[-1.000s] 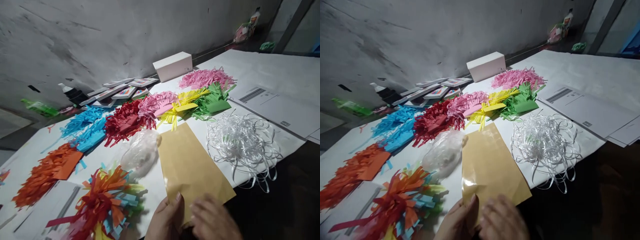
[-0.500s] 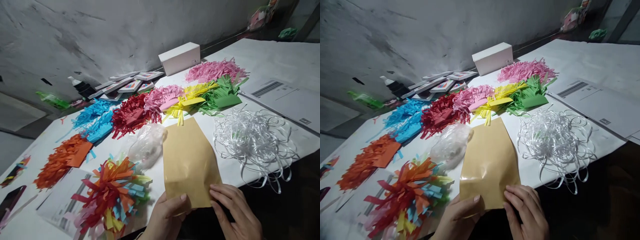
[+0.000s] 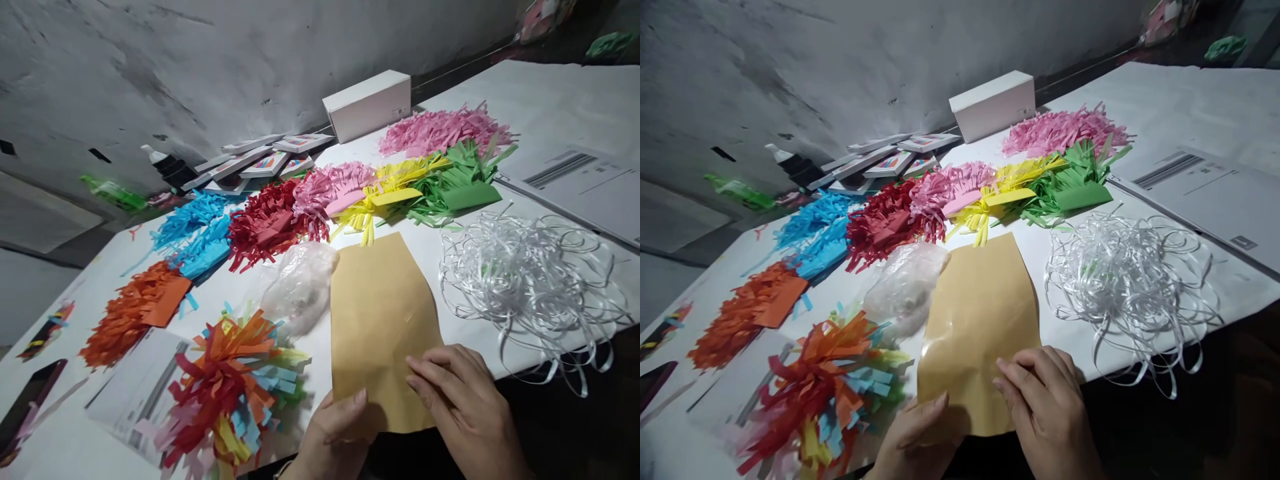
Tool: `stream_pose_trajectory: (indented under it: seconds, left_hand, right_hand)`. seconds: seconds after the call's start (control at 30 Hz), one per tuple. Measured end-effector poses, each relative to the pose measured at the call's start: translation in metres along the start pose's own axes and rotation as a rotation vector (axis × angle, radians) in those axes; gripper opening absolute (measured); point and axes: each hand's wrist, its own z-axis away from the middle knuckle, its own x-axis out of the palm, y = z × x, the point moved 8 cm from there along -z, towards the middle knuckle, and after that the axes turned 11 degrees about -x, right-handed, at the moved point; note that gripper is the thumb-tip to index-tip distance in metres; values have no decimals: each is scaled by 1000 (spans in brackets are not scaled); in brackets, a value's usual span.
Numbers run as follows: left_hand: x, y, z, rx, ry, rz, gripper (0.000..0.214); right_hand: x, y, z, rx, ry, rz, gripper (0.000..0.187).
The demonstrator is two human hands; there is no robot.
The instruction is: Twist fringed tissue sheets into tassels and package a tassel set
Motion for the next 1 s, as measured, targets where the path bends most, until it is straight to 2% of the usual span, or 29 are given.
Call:
stream_pose_trajectory:
  seconds: [0.2, 0.4, 0.63, 0.8, 1.0]
  left_hand:
    - [2, -1, -3, -3, -63, -30, 17]
    - [-1, 2, -7, 13, -161, -25, 27]
    - [-5, 1, -4, -19, -96, 25, 26]
    - [-9, -4, -6, -73, -36, 84, 29]
    - [-14, -6, -6, -80, 27, 75, 31]
  right_hand:
    - [0, 0, -3, 17, 12, 15, 23]
    - [0, -2, -12, 11, -20, -83, 17]
    - [-1, -6, -17, -14, 26, -111, 22]
    - [-6, -13, -13, -96, 121, -66, 28]
    - [5, -12, -9, -127, 3, 58, 27]
